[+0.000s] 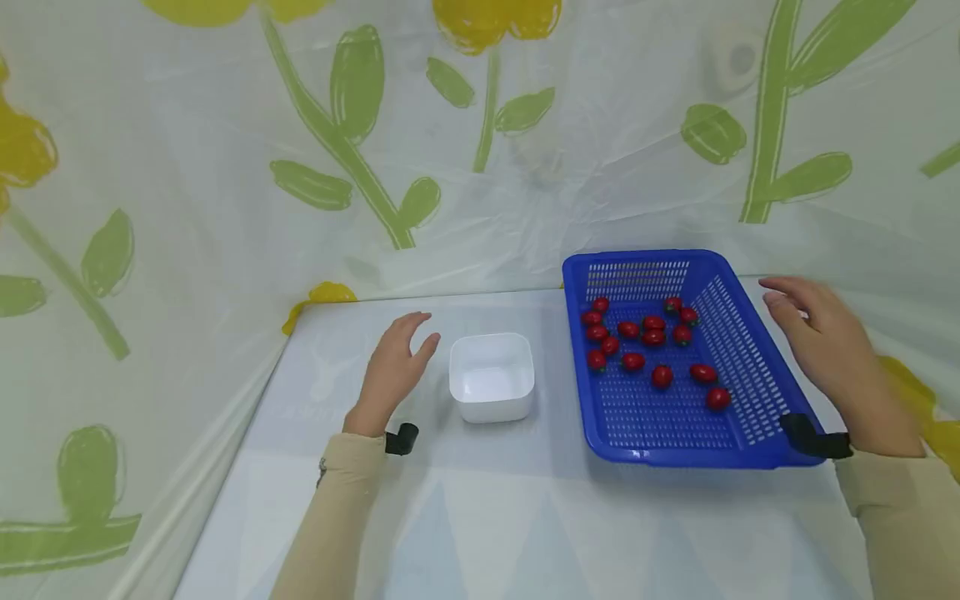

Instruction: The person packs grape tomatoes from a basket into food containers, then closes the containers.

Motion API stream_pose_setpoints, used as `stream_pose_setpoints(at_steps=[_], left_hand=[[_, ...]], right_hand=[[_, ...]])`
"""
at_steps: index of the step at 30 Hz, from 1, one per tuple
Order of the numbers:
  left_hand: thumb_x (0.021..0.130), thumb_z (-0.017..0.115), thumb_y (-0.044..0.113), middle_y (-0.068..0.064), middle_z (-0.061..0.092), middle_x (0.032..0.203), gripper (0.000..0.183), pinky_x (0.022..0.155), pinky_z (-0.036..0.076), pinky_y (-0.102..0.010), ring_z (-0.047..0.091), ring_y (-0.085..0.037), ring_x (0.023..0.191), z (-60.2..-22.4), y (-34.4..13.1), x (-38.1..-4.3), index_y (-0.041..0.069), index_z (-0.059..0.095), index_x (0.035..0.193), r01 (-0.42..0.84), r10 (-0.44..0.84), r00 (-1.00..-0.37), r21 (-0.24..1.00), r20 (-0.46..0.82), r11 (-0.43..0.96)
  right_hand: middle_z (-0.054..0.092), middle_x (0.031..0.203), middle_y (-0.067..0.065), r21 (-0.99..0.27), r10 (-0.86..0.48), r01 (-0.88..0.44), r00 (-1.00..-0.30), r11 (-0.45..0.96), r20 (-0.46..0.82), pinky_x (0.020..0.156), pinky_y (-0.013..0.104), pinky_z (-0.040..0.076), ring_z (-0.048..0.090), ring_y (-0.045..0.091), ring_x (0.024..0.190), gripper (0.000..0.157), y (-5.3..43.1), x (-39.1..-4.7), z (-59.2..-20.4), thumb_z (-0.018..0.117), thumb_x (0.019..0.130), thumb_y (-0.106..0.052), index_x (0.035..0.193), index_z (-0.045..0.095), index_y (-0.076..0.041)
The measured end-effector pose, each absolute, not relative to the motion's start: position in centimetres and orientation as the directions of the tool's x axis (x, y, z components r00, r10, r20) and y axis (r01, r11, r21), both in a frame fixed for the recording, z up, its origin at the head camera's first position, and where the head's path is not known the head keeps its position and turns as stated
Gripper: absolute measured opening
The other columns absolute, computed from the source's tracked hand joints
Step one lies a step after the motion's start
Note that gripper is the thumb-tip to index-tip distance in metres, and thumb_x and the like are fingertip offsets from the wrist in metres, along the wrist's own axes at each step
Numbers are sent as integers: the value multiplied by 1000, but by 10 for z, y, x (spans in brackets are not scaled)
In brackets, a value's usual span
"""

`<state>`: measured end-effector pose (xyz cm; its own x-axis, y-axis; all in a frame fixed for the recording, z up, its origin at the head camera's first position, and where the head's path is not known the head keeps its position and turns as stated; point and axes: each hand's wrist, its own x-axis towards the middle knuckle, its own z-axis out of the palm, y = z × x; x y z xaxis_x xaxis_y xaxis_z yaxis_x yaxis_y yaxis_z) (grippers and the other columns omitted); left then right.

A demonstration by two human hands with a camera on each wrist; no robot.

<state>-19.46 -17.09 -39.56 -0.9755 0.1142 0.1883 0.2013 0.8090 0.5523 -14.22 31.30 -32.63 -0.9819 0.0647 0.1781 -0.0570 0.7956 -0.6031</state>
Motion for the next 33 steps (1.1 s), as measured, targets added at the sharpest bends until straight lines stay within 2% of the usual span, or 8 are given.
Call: stream_pose_setpoints(at_steps=[4,7,11,14,18,23,27,33], left_hand=[[86,46,54,-2,31,140,59,99,29,-45,29,-23,127,-411,-154,-184,23,37,135,134,88,-991,727,101,673],[82,50,56,1,23,144,67,101,27,-45,24,-21,130,-426,-147,-176,29,27,139,47,66,-998,841,13,539],[78,60,51,6,11,147,79,103,18,-49,12,-20,133,-445,-139,-167,37,13,141,-11,97,-994,928,-51,374],[75,66,46,11,5,146,87,101,13,-56,6,-19,134,-455,-132,-163,44,6,139,-30,139,-988,956,-73,291],[72,72,37,14,9,144,92,101,16,-53,14,-15,131,-462,-125,-162,49,7,137,-46,139,-988,983,-72,180],[72,74,20,2,22,140,102,98,26,-43,32,-21,119,-460,-124,-156,38,2,141,-77,181,-980,995,-87,61],[70,75,19,-2,28,136,105,95,30,-41,36,-23,114,-456,-123,-152,32,0,142,-87,185,-978,994,-97,60],[69,76,22,0,29,136,105,96,30,-43,37,-23,114,-462,-125,-156,36,2,142,-76,176,-981,995,-87,67]], right_hand=[[49,123,9,-781,128,-82,-971,619,204,82,24,44,51,20,101,42,299,-133,-329,34,95,-37,134,41,-22],[55,113,3,-886,131,-174,-959,429,251,73,9,43,55,11,93,39,286,-128,-331,40,94,-30,130,47,-16],[57,109,7,-942,131,-274,-944,192,302,74,14,46,57,14,93,36,269,-121,-336,46,93,-19,125,49,-5],[57,108,9,-946,122,-290,-944,144,307,74,15,46,56,15,94,35,261,-120,-338,47,92,-17,125,49,-3],[56,106,11,-940,69,-290,-949,178,306,73,15,46,57,16,91,35,255,-127,-338,46,93,-18,125,49,-5],[55,104,15,-956,7,-269,-962,119,272,73,18,48,57,20,89,36,247,-140,-342,46,93,-21,125,49,-3],[55,107,13,-950,-51,-197,-980,243,190,74,18,48,57,19,91,40,244,-153,-346,43,93,-31,126,48,-9],[55,112,8,-889,-159,-122,-986,441,56,75,24,48,56,16,93,44,241,-174,-352,48,89,-40,126,48,-16]])
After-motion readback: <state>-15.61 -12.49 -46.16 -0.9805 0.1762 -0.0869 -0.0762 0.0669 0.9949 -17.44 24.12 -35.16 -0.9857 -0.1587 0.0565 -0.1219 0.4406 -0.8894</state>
